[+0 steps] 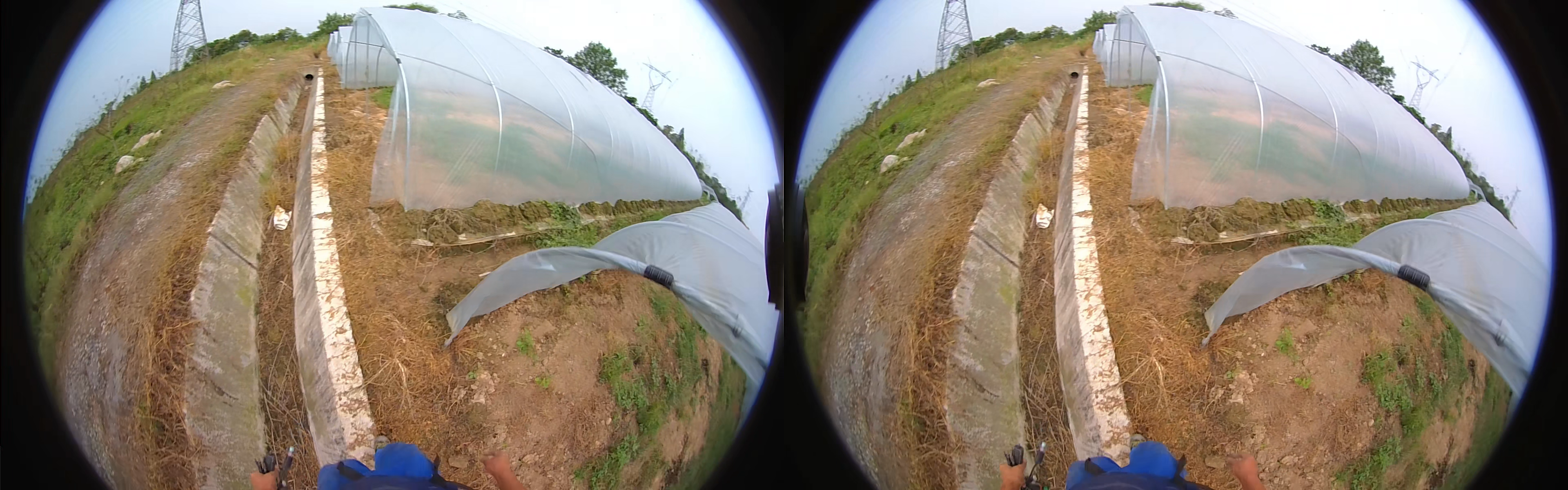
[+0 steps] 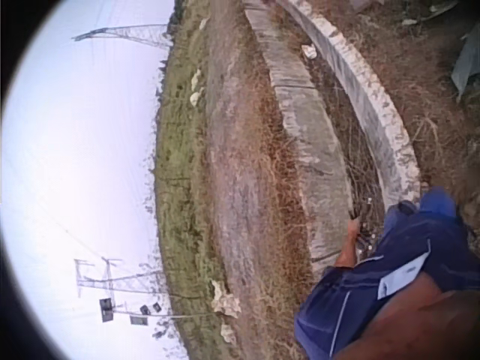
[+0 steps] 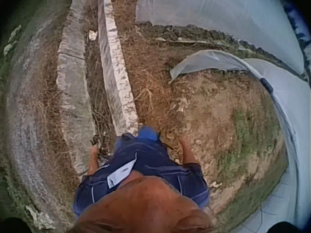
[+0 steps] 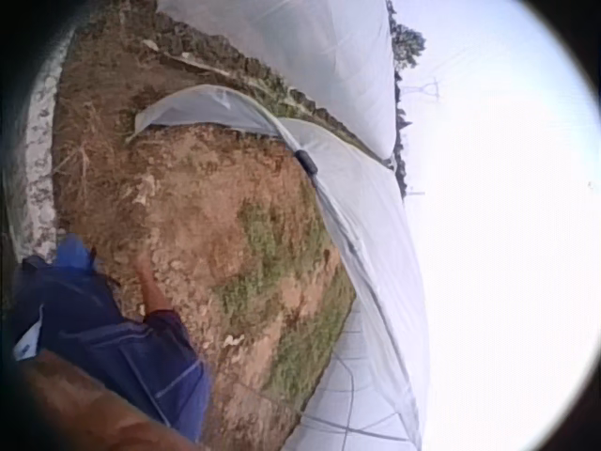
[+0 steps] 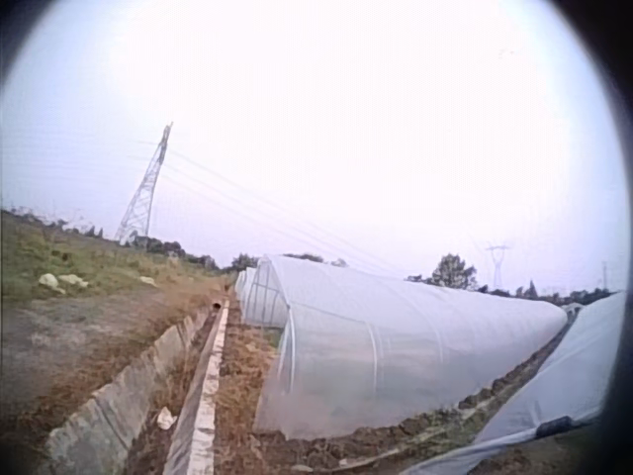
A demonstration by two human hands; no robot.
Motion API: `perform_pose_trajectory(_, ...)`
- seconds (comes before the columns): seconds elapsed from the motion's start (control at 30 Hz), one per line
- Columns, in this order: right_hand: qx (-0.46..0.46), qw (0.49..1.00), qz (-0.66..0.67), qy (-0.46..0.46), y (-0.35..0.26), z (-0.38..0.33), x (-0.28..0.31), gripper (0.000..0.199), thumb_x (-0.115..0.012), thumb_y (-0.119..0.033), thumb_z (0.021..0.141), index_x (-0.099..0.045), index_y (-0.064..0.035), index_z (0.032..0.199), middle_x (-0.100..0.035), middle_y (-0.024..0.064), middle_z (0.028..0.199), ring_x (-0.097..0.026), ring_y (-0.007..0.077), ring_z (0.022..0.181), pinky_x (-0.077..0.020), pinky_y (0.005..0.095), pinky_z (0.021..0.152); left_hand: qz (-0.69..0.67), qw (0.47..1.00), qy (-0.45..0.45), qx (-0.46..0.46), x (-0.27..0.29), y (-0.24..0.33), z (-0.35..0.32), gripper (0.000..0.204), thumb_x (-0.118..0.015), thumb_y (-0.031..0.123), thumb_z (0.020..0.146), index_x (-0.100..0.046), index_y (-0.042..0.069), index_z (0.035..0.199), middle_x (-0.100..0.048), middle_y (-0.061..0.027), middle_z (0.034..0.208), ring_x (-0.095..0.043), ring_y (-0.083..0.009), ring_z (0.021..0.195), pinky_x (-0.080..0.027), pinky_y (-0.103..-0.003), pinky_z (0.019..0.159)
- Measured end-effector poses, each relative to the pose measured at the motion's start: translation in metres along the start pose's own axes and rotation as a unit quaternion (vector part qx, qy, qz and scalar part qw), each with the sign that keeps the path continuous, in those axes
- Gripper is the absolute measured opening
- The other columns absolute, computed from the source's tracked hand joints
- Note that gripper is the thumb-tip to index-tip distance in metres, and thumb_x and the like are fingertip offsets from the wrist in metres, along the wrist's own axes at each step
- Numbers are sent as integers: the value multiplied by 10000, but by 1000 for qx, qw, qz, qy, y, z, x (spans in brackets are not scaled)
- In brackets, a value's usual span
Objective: The person sits on the ground and assembles irrigation components by connecting small white plastic fittings to black corrugated tubing. After assembling several units, the person stands, gathers the components, and walks along a concrete drainage channel toward a greenhouse.
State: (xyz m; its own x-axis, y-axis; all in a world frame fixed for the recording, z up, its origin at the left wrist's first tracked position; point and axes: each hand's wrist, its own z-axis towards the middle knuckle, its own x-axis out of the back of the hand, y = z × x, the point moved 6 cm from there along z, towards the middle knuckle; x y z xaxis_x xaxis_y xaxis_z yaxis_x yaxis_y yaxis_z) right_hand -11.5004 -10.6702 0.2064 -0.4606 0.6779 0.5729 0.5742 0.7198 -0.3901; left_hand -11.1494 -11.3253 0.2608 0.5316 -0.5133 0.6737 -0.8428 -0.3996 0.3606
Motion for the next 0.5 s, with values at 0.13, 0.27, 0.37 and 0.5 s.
perform_pose_trajectory(0.13, 168, 985, -16, 40, -283, 16, 41, 335, -752, -263, 828, -719, 17, 1011, -697, 92, 769, -666, 169, 689, -534, 348, 649, 30, 999, -3, 23, -37, 127, 44, 315, -785, 198, 793, -624, -67, 736, -532, -103, 559, -538, -238, 439, -412, -409, 402)
perform_pose_trajectory(0.27, 202, 974, 72, 75, -429, 111, 41, 333, -742, -275, 834, -718, 4, 1014, -698, 91, 766, -663, 177, 678, -535, 350, 650, -2, 1000, -13, -17, -68, 273, 98, 292, -777, 196, 793, -644, -63, 798, -558, -118, 628, -561, -236, 521, -431, -402, 449)
perform_pose_trajectory(0.37, 36, 997, 62, 26, -466, 186, 16, 338, -733, -297, 841, -710, -10, 1018, -705, 105, 774, -670, 206, 686, -537, 364, 679, -28, 998, -20, -43, -81, 389, 151, 284, -770, 195, 793, -659, -61, 845, -578, -130, 680, -577, -235, 582, -445, -396, 484)
perform_pose_trajectory(0.5, -190, 978, -86, 11, -461, 242, 13, 256, -718, -222, 803, -715, -7, 941, -712, 119, 814, -678, 256, 754, -531, 417, 731, -38, 996, -51, -61, -109, 539, 209, 288, -762, 193, 792, -679, -58, 908, -604, -145, 748, -600, -233, 663, -465, -389, 531)
